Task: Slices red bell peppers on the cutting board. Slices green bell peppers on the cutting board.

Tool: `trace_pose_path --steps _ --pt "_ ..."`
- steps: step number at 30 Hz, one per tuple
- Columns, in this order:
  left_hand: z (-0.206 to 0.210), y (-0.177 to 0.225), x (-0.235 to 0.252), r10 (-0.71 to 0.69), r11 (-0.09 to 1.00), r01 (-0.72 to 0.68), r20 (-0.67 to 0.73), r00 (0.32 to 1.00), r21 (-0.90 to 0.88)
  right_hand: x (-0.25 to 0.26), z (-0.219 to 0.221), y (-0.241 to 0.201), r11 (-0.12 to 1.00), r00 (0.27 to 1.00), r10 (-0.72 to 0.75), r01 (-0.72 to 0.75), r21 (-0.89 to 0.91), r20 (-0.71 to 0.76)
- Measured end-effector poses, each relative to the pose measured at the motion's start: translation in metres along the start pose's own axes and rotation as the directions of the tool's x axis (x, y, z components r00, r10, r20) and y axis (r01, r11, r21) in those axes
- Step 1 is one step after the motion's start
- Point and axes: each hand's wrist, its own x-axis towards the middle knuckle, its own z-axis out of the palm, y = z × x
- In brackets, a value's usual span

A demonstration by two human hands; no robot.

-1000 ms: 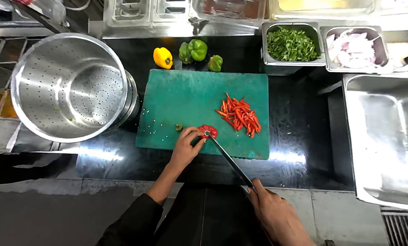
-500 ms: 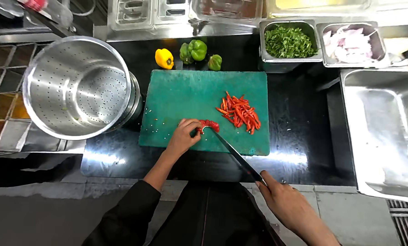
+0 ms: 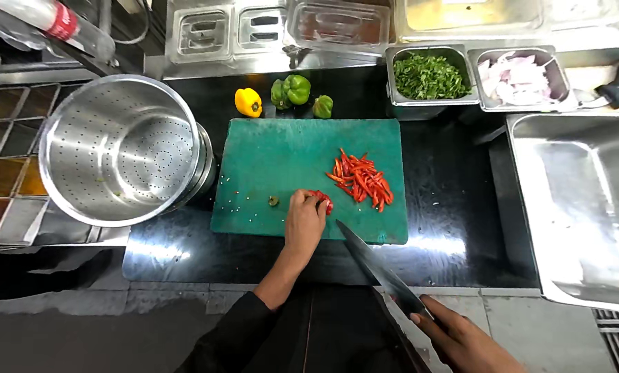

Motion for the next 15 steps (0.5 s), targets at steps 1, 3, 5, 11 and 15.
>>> trace_pose_path --steps 1,3,5,11,15 --pt "0.0 0.003 -0.002 -0.016 0.999 0.017 0.02 1.0 -0.038 -0.003 0.001 0.003 0.999 1.0 -0.002 0.002 0.046 -0.003" --pt "0.002 -0.001 -0.007 0.034 0.995 -0.035 -0.01 0.999 -0.09 -0.006 0.002 0.005 0.993 1.0 -0.003 0.006 0.12 -0.022" --pt "0.008 -0.012 -0.005 0.112 0.988 -0.119 -0.069 0.991 -0.1 -0.003 0.002 0.004 0.983 0.998 -0.016 0.026 0.181 -0.054" --pt "0.002 -0.008 -0.008 0.161 0.987 -0.161 -0.056 0.985 -0.007 0.02 0.011 -0.009 0.975 0.981 -0.008 0.051 0.215 -0.195" --pt "0.002 0.002 -0.012 0.075 0.994 -0.072 0.031 0.997 -0.083 0.045 0.015 -0.028 0.988 0.97 -0.022 0.059 0.146 -0.243"
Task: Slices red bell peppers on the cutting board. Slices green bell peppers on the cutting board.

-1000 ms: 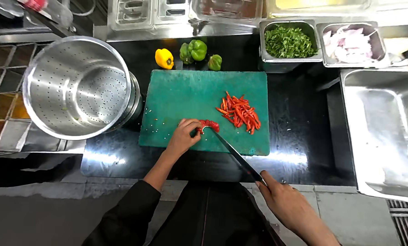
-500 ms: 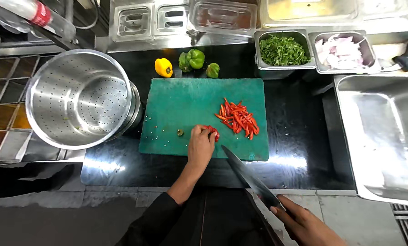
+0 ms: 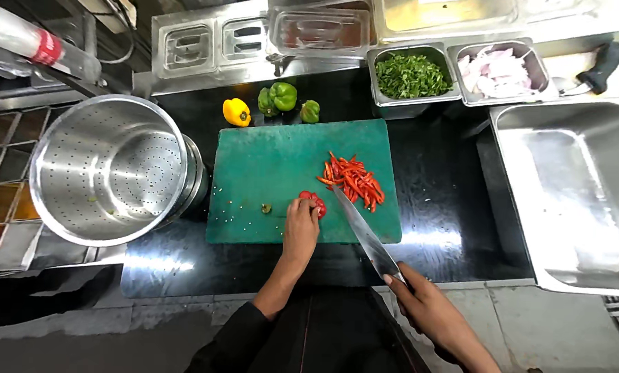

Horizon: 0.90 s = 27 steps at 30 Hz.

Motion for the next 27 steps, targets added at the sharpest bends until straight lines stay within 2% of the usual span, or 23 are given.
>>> trace_pose_path --steps 2,6,9,12,17,22,27 --pt "0.004 -0.002 0.003 -0.016 1.0 0.016 -0.006 1.0 0.001 0.014 0.003 -0.017 0.995 1.0 -0.008 0.006 -0.098 -0.019" --pt "0.008 -0.013 0.011 0.05 0.999 -0.05 -0.003 0.999 -0.002 0.041 0.012 -0.053 0.958 0.993 -0.051 0.019 -0.287 -0.105" --pt "0.002 -0.017 0.018 0.085 0.996 -0.085 0.042 0.996 0.012 0.053 0.022 -0.073 0.926 0.995 -0.014 -0.026 -0.377 -0.103" --pt "-0.004 -0.015 0.024 0.112 0.99 -0.12 0.1 0.989 0.077 0.054 0.029 -0.085 0.906 0.997 0.022 -0.049 -0.42 -0.069" --pt "-0.013 -0.018 0.036 0.26 0.95 -0.282 0.16 0.952 0.132 0.047 0.039 -0.099 0.894 0.997 0.073 -0.076 -0.441 -0.023" --pt "-0.027 -0.022 0.056 0.286 0.939 -0.329 0.31 0.907 0.098 0.05 0.039 -0.092 0.924 0.999 0.008 -0.021 -0.381 -0.035" --pt "-0.026 -0.016 0.052 0.319 0.911 -0.38 0.311 0.895 0.161 0.05 0.042 -0.094 0.894 0.999 0.001 -0.023 -0.448 -0.048"
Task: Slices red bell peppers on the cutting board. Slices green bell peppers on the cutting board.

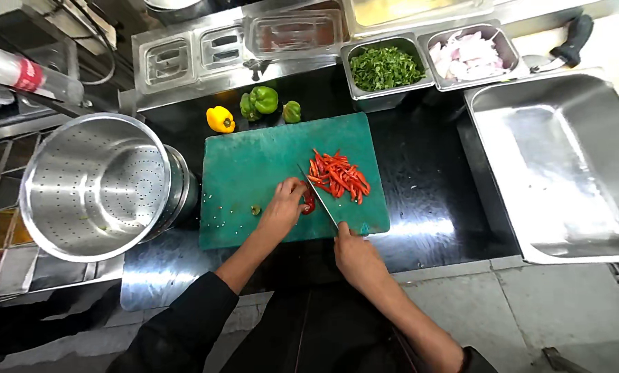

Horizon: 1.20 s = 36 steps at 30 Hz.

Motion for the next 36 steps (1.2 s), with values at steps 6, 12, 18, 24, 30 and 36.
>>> trace_pose_path --steps 6,12,18,24,30,36 --pt "0.001 -0.012 0.002 0.15 0.988 -0.15 -0.005 0.989 -0.044 0.001 -0.002 -0.002 1.0 1.0 0.003 -0.003 0.007 0.014" --pt "-0.004 -0.015 0.006 0.202 0.979 -0.201 0.023 0.979 -0.03 -0.019 -0.003 -0.017 0.998 0.999 0.034 -0.035 -0.056 -0.02" --pt "-0.004 -0.019 0.009 0.235 0.972 -0.235 0.003 0.972 -0.031 -0.025 -0.018 -0.03 0.996 0.995 0.072 -0.068 -0.064 0.071" --pt "-0.003 -0.023 0.008 0.251 0.965 -0.252 -0.019 0.968 -0.07 -0.005 -0.021 -0.033 0.998 0.999 0.042 -0.041 -0.047 0.009" --pt "0.003 -0.038 0.006 0.294 0.95 -0.298 -0.051 0.954 -0.093 0.004 -0.011 -0.036 0.997 0.994 0.077 -0.075 -0.035 0.078" --pt "0.006 -0.043 0.005 0.335 0.934 -0.345 -0.108 0.936 -0.096 -0.016 -0.024 -0.041 0.995 0.985 0.076 -0.066 -0.07 0.157"
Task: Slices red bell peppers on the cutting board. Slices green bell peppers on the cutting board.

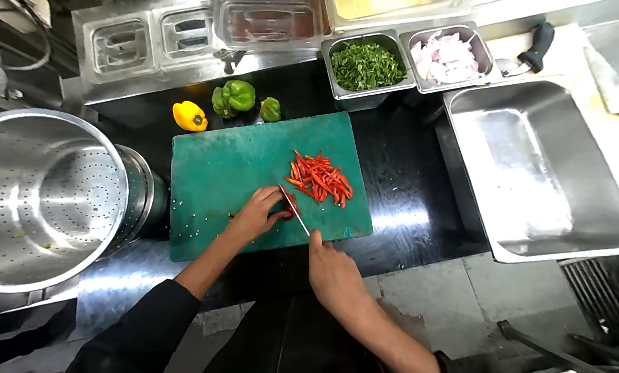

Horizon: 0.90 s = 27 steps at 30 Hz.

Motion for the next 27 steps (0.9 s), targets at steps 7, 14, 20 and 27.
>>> trace_pose_path --steps 7,14,20,27 --pt "0.002 -0.005 -0.004 0.053 0.998 -0.052 -0.021 0.998 0.044 0.01 0.007 0.0 1.0 0.998 -0.018 0.02 0.024 -0.064" --pt "-0.001 -0.009 -0.002 0.03 1.0 -0.03 0.02 0.999 0.0 0.026 0.017 0.002 0.997 0.985 -0.044 0.053 0.05 -0.166" --pt "0.0 -0.01 -0.004 0.008 1.0 -0.008 0.005 1.0 0.001 0.02 0.017 -0.001 1.0 0.994 -0.012 0.015 0.027 -0.106" --pt "0.0 -0.01 -0.007 0.025 0.999 -0.026 -0.021 0.999 -0.021 0.012 0.014 0.001 0.998 0.991 -0.048 0.043 -0.043 -0.122"
